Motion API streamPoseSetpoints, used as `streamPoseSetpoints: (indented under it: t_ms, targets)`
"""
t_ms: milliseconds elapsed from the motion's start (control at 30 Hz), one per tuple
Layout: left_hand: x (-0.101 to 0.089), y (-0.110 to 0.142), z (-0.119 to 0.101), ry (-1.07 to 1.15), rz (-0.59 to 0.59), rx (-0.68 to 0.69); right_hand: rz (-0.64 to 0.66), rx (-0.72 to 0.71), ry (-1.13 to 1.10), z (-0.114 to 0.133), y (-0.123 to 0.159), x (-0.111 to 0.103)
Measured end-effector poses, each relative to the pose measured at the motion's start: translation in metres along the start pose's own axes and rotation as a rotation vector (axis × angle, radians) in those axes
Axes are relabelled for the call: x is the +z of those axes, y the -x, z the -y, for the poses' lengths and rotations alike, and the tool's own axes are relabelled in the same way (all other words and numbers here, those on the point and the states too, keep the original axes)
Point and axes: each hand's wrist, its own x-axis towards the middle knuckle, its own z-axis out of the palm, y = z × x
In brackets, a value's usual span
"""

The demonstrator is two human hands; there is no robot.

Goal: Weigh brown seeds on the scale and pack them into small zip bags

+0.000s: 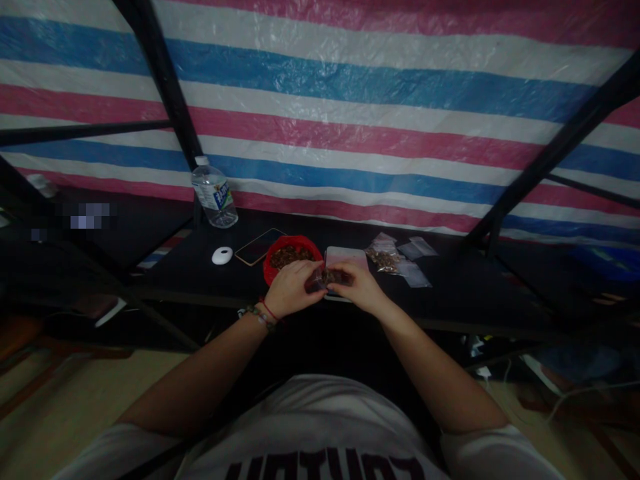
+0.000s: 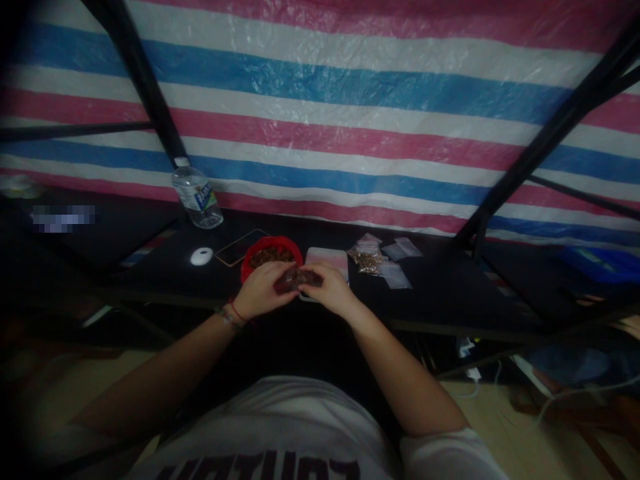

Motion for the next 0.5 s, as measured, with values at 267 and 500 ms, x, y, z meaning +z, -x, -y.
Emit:
streamPoseSetpoints:
  t_ms: [267, 500]
  targets:
    - [0.003, 0.002, -0.009, 0.136, -0.053, -0.004, -0.018, 0.041, -0.128, 0.011, 0.0, -0.002]
    - [0.012, 0.005, -0.012, 0.266, -0.098, -0.02, -0.026, -0.047, -0.075, 0.024, 0.005, -0.005]
